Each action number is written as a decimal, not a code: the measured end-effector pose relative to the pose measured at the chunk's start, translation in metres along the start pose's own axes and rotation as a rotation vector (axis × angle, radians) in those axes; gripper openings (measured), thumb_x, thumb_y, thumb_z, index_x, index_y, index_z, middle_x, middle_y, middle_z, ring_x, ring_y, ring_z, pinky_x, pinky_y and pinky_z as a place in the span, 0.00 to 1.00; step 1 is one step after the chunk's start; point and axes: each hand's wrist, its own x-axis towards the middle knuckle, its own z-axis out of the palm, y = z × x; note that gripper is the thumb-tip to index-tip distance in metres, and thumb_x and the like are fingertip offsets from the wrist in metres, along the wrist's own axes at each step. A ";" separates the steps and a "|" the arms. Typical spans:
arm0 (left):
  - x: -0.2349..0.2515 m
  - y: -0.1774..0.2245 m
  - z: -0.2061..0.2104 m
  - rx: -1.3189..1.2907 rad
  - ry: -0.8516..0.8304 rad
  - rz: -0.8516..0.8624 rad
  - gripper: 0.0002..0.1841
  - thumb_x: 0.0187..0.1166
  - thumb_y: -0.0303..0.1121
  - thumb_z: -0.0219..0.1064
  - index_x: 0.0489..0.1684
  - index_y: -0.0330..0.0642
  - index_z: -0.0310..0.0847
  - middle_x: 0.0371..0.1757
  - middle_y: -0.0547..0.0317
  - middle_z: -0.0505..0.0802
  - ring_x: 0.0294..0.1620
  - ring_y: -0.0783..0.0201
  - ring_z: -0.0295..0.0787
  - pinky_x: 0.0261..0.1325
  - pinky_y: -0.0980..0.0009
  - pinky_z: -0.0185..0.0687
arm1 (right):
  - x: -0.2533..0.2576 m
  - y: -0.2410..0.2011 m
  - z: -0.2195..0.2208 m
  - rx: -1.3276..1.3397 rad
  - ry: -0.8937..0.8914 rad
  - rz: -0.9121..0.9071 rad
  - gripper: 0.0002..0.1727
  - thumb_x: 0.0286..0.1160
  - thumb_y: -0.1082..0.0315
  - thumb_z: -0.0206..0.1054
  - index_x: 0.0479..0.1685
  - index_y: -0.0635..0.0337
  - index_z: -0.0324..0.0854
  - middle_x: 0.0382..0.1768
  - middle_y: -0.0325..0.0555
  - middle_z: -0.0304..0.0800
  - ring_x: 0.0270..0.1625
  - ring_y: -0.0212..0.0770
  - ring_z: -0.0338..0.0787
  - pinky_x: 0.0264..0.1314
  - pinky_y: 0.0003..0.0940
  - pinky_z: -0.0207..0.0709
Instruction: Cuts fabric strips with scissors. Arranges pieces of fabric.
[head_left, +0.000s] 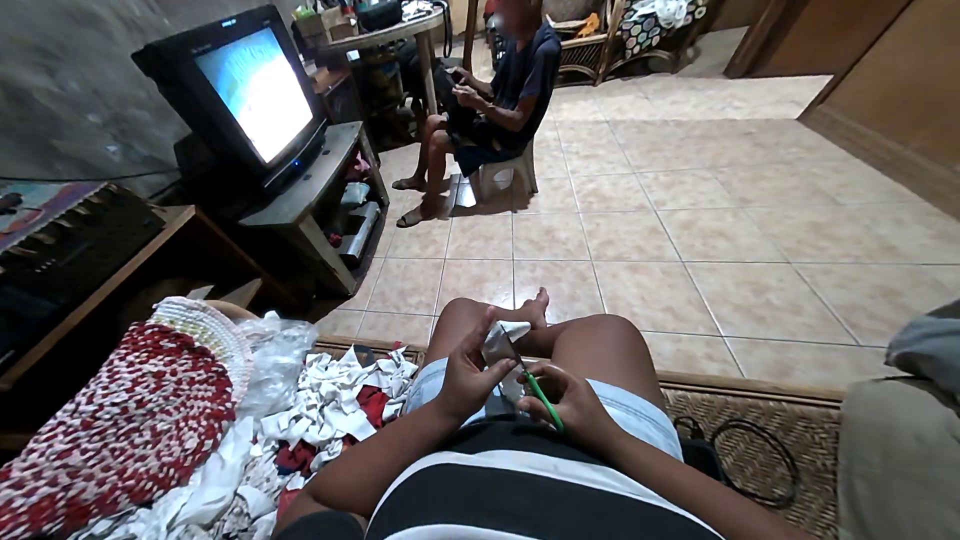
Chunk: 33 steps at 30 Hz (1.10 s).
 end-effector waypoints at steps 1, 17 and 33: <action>0.000 0.000 0.001 0.001 -0.005 0.004 0.41 0.67 0.12 0.70 0.84 0.17 0.52 0.77 0.40 0.80 0.66 0.65 0.87 0.71 0.67 0.84 | 0.001 0.000 0.000 0.001 0.000 -0.001 0.28 0.62 0.46 0.81 0.53 0.58 0.82 0.29 0.28 0.88 0.23 0.21 0.85 0.27 0.20 0.83; -0.001 0.002 -0.002 0.002 -0.103 -0.166 0.41 0.68 0.12 0.68 0.86 0.19 0.51 0.72 0.39 0.84 0.60 0.64 0.91 0.67 0.67 0.86 | 0.003 0.000 0.001 -0.017 0.035 0.019 0.25 0.59 0.49 0.82 0.47 0.57 0.83 0.24 0.26 0.85 0.19 0.20 0.81 0.23 0.18 0.79; 0.025 0.059 -0.039 0.066 0.144 -0.057 0.08 0.74 0.19 0.68 0.47 0.37 0.87 0.41 0.64 0.94 0.40 0.73 0.91 0.49 0.73 0.90 | 0.022 0.003 -0.010 0.203 0.407 -0.196 0.32 0.65 0.54 0.80 0.62 0.64 0.74 0.38 0.30 0.91 0.38 0.26 0.91 0.43 0.25 0.88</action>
